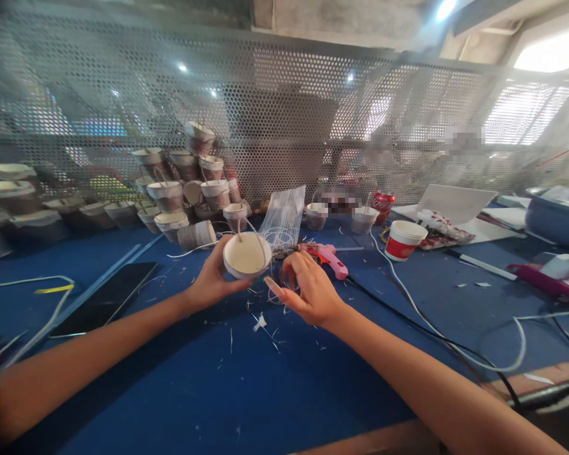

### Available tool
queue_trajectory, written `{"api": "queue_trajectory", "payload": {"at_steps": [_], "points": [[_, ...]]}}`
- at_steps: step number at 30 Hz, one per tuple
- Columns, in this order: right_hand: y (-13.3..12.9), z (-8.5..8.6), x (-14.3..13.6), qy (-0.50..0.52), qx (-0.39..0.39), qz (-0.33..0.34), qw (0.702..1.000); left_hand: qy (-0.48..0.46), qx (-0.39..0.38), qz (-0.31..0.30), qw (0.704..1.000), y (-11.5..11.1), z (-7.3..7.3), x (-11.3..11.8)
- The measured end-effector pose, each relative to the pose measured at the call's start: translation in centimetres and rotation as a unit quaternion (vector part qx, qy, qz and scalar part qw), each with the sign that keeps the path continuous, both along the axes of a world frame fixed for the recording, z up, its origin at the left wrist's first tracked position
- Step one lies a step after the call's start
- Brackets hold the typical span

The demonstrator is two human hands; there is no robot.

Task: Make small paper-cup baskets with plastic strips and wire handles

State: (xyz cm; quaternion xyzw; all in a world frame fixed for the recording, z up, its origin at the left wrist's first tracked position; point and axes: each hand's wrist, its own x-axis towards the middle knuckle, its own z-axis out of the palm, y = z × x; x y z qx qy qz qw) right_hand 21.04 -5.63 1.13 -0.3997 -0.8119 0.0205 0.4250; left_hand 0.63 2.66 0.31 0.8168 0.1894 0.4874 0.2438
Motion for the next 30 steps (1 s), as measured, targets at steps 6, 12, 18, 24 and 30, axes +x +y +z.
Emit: {"api": "queue_trajectory", "payload": {"at_steps": [6,12,18,24,30], "points": [[0.1,0.1,0.0,-0.011,0.018,-0.002,1.0,-0.01,-0.025,-0.025,0.999,0.0,-0.3,0.1],[0.2,-0.1,-0.3,-0.061,0.005,-0.016,0.998,0.015,0.101,0.048,0.994,-0.6,0.6,0.0],[0.2,-0.3,-0.4,-0.109,-0.015,0.006,0.994,-0.004,0.192,0.09,0.977,-0.5,1.0,-0.1],[0.3,-0.6,-0.5,-0.136,-0.035,-0.031,0.99,-0.003,0.227,0.119,0.967,0.1,1.8,-0.4],[1.5,-1.4,0.0,-0.115,-0.004,-0.133,0.984,0.058,0.154,0.144,0.976,3.5,5.3,-3.2]]}}
